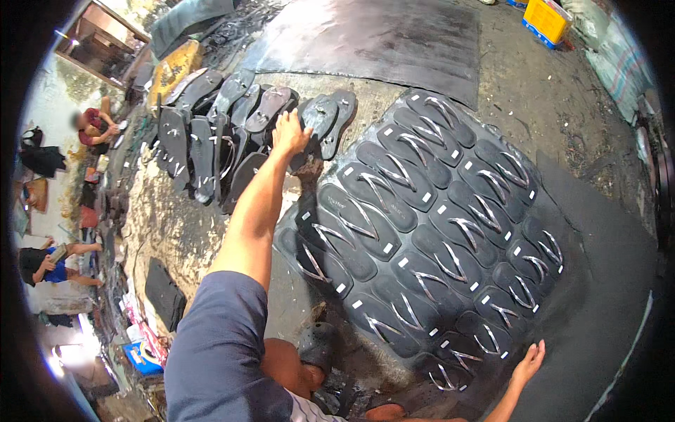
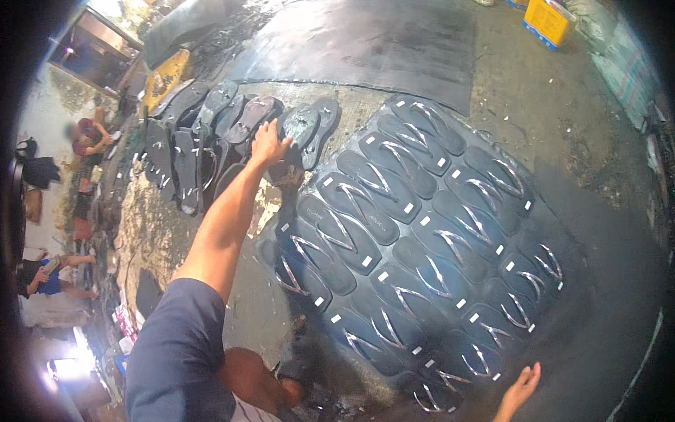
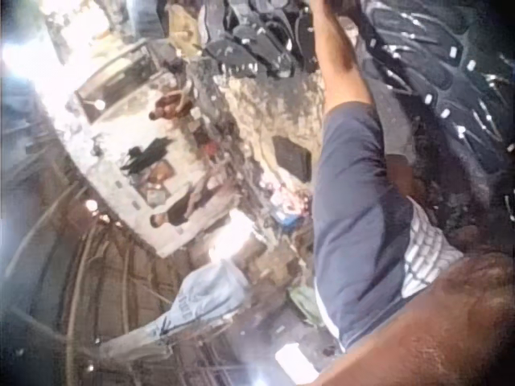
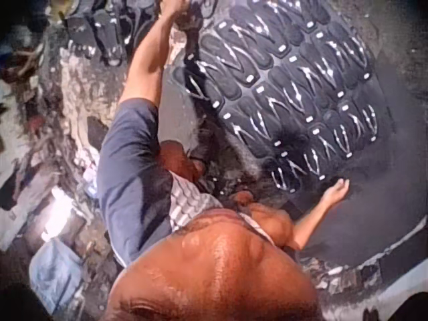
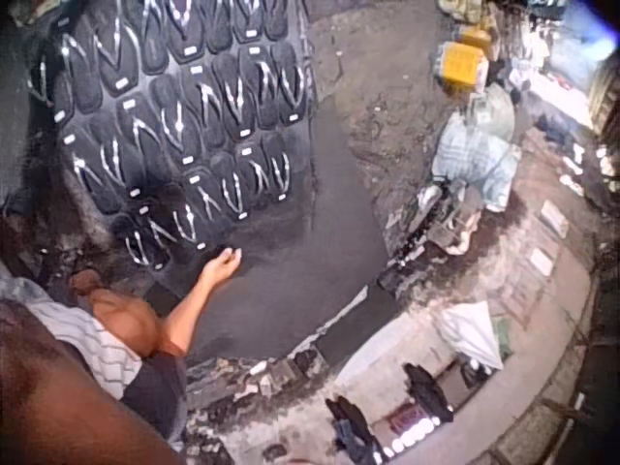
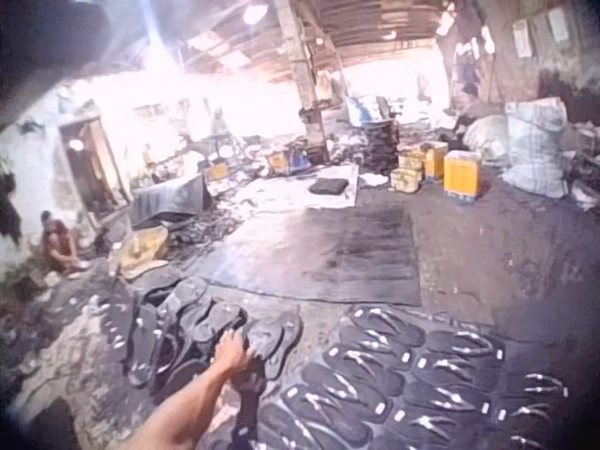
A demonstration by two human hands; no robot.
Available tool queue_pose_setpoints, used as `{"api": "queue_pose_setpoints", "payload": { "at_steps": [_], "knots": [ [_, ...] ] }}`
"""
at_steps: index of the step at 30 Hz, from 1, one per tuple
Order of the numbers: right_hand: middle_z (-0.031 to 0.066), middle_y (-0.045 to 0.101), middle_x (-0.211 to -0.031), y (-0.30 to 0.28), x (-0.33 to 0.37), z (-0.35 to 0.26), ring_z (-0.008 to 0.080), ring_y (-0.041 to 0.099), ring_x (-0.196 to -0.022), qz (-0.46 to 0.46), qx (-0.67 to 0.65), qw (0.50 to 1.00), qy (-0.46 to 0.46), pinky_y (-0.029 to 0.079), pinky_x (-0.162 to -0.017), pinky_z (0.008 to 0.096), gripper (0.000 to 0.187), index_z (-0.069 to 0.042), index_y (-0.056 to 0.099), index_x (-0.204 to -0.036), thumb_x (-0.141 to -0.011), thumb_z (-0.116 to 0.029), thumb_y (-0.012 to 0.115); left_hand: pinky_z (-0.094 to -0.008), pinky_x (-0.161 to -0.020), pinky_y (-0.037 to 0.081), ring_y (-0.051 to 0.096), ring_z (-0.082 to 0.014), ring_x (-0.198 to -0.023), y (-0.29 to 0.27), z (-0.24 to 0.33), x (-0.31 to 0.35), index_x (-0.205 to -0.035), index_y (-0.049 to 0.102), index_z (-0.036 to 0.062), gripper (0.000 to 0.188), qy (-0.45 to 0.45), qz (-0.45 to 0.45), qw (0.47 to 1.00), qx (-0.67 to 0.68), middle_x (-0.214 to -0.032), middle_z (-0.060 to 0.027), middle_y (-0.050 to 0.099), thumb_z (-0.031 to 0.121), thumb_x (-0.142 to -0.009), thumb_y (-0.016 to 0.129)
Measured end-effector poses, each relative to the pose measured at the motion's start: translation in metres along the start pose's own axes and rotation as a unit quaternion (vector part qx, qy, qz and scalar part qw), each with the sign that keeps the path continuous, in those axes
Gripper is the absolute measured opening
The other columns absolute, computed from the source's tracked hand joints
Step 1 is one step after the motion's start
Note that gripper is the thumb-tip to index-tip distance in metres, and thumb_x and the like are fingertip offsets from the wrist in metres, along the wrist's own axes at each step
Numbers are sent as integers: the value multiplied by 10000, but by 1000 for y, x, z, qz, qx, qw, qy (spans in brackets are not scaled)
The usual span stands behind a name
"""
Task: The person sits on the floor and repeatedly picks up black flip-flops, aligns them, and places them in neat rows on a dark mat. The person handles the flip-flops one at a time, adjusting their orientation and stacking them into organized piles.
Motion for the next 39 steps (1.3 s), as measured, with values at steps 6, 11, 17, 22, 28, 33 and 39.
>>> {"api": "queue_pose_setpoints", "payload": {
  "at_steps": [6, 11, 17, 22, 28, 33, 39],
  "knots": [
    [190, 381, -1572, -100, -5, -193, 317, 363, -1458, 32, 222, 956, -188, 320, -1174, 434, 443, -10, 495, -1450, -1042, -174, 545, -525, -1168, 295, 329, -381, -1460, -42, 12, -37, -1482, 429, 106, 730, 68, 166, 984, -15, -1531, -193, 424, 365, -870, 730],
    [147, 381, -1572, -167, 18, -271, 301, 403, -1430, 94, 246, 954, -142, 383, -1127, 429, 415, -63, 509, -1453, -1059, -190, 524, -581, -1106, 327, 434, -449, -1371, -70, -66, -63, -1579, 206, 106, 1159, -93, -80, 992, -27, -1487, -250, 440, 464, -693, 862],
    [142, 398, -1565, -85, 3, -366, 310, 405, -1426, 42, 204, 958, -198, 390, -1113, 441, 424, -72, 532, -1427, -1013, -152, 573, -578, -1007, 426, 561, -399, -1196, -83, -55, -44, -1513, 298, 96, 1029, 79, 62, 995, -11, -1315, -208, 558, 438, -718, 854],
    [117, 386, -1573, -16, -19, -407, 288, 411, -1424, -40, 137, 960, -241, 465, -1032, 400, 423, -94, 546, -1415, -992, -90, 572, -589, -1105, 370, 459, -449, -1354, -16, 32, 4, -1601, 183, 180, 1136, 95, -18, 992, 76, -1535, -222, 396, 457, -733, 861],
    [133, 386, -1574, 8, -36, -392, 289, 426, -1414, -76, 153, 948, -269, 447, -1055, 396, 412, -85, 549, -1413, -1001, -101, 565, -495, -1035, 452, 536, -455, -1232, -18, -6, 33, -1581, 187, 36, 1102, 17, 13, 995, 95, -1372, -290, 509, 300, -726, 831],
    [148, 418, -1558, 19, -57, -311, 290, 420, -1423, -68, 99, 969, -218, 406, -1099, 402, 386, -74, 559, -1402, -1020, -131, 551, -421, -1153, 347, 455, -356, -1394, -31, -38, 86, -1579, 290, 92, 934, 30, -58, 897, 437, -1513, -279, 436, 343, -808, 754],
    [148, 406, -1550, 30, -73, -277, 282, 413, -1424, -78, 65, 984, -149, 414, -1103, 400, 379, -47, 556, -1398, -1028, -128, 546, -530, -1072, 382, 477, -387, -1321, -69, -1, 116, -1415, 496, 96, 834, 177, 164, 969, -56, -1409, -210, 521, 421, -731, 847]
  ]
}}
Point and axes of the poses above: each hand's wrist, its own x-axis away from the middle knuckle, its own y-axis out of the palm, z = x × y, the point moved 3 cm from there along -x, towards the middle knuckle
